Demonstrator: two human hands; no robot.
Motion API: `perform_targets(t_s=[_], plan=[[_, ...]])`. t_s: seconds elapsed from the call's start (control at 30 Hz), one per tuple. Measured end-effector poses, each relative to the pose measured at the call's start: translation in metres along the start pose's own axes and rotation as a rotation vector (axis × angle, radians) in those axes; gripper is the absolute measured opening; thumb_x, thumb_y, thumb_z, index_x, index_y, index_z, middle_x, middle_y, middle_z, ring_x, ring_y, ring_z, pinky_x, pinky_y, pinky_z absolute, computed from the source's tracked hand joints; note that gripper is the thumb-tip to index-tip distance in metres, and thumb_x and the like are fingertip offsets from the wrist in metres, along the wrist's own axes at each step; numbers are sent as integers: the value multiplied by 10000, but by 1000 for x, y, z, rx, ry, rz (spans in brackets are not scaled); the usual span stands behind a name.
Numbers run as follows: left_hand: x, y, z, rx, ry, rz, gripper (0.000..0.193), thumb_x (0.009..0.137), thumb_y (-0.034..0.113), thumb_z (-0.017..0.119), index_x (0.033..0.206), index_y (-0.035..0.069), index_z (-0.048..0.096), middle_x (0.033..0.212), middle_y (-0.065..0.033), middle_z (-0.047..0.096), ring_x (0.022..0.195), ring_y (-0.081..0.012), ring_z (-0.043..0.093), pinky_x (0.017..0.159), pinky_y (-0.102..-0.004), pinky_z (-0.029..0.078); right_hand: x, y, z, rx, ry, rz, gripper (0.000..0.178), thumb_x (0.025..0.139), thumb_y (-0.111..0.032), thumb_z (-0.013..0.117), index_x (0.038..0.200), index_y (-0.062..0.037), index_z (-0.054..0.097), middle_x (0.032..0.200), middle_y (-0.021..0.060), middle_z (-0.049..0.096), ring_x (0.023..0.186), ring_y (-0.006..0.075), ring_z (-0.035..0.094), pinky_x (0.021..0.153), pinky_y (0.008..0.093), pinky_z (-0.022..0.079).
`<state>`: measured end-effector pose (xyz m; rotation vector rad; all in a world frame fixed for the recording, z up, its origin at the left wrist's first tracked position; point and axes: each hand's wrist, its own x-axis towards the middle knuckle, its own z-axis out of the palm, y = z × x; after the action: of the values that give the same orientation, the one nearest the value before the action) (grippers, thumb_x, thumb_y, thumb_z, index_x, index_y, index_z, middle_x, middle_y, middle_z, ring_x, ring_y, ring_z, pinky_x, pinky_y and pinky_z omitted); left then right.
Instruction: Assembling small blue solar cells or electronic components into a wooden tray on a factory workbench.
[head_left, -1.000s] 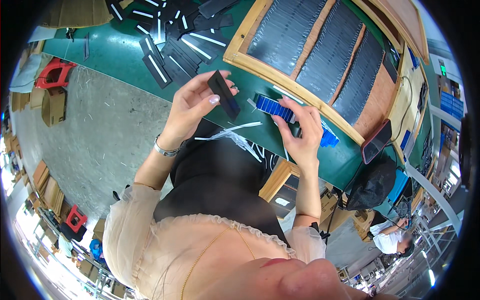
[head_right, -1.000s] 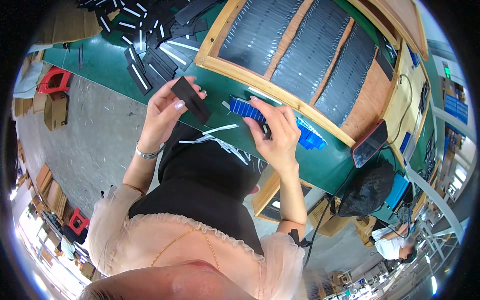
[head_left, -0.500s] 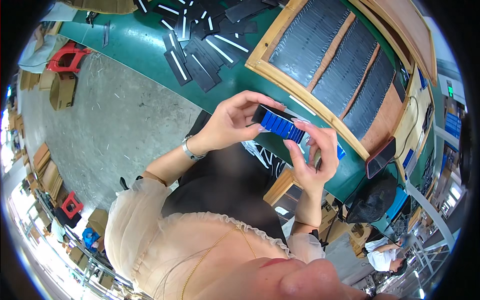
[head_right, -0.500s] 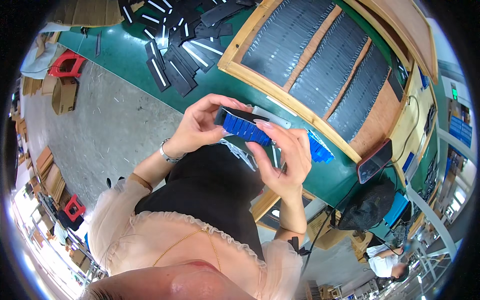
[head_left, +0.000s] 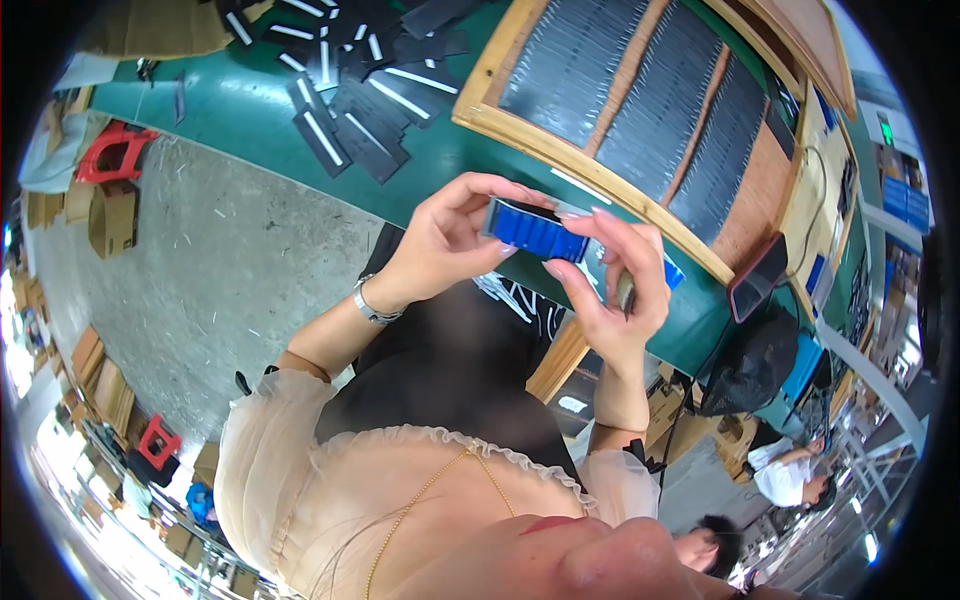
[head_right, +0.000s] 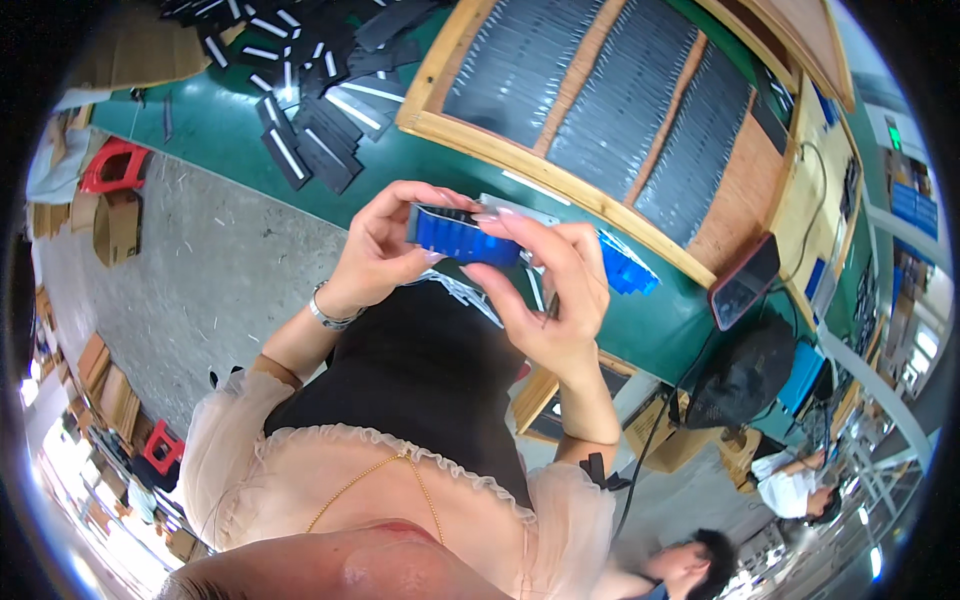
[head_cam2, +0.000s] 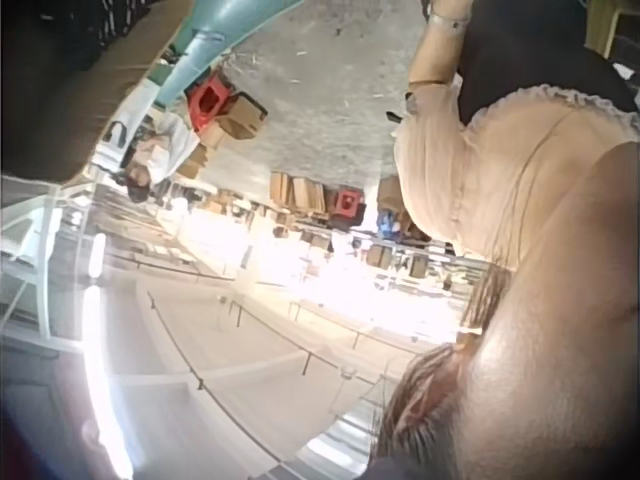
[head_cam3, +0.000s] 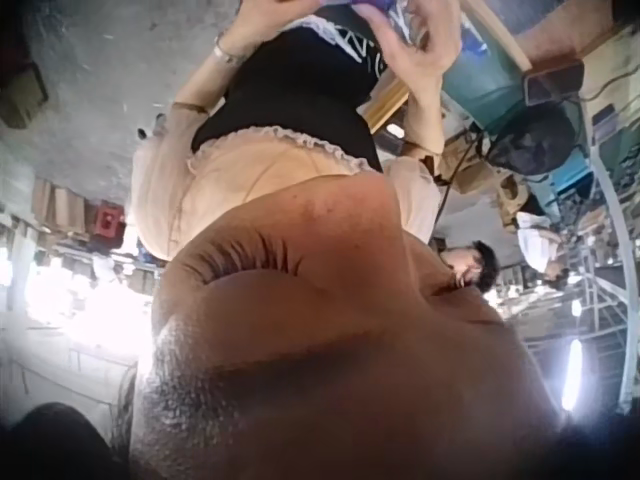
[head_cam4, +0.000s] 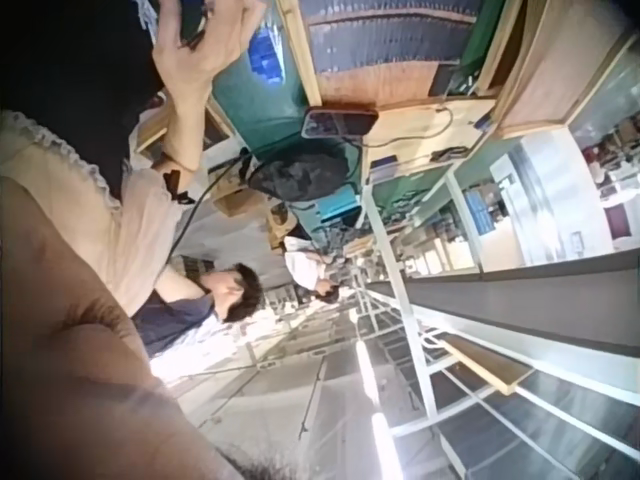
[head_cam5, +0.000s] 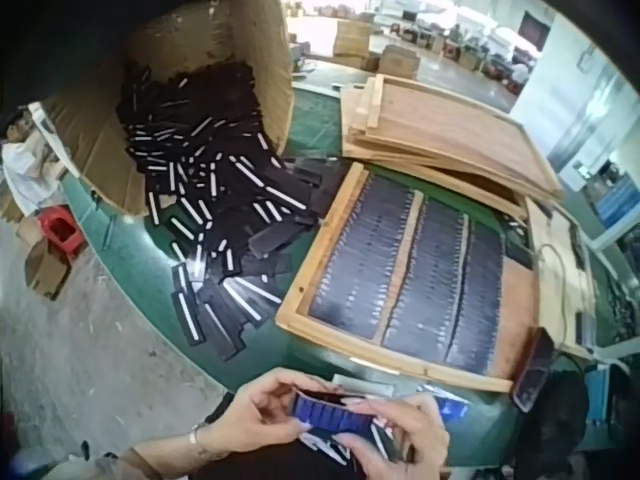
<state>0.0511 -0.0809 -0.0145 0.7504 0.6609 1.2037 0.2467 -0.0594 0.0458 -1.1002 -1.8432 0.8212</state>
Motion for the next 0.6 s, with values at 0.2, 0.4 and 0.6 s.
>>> perform_targets(t_s=[0.2,0.4,0.6], plan=[[-1,-2,4,-67,16,-29,437,826,-85,642,1235,-6,510,1283,-149,569,1267,-231,516,1103,-387,390,0,6,0,33,12,-28,616,659,-2,856,1223,-20,609,998,63,745,801,149,536,647,257,431],[1,-2,6,-95,-5,-33,450,819,-88,645,1238,4,509,1289,-144,570,1265,-218,514,1100,-381,388,-3,12,-2,1,15,-89,622,668,-43,861,1227,-30,588,993,49,743,680,72,437,490,193,293],[1,-4,5,-26,-19,-23,467,825,-35,691,1242,38,493,1287,-148,554,1250,-240,531,1074,-384,422,-2,10,-3,5,9,-93,617,672,-41,860,1226,-28,588,987,52,745,683,73,442,483,191,288]])
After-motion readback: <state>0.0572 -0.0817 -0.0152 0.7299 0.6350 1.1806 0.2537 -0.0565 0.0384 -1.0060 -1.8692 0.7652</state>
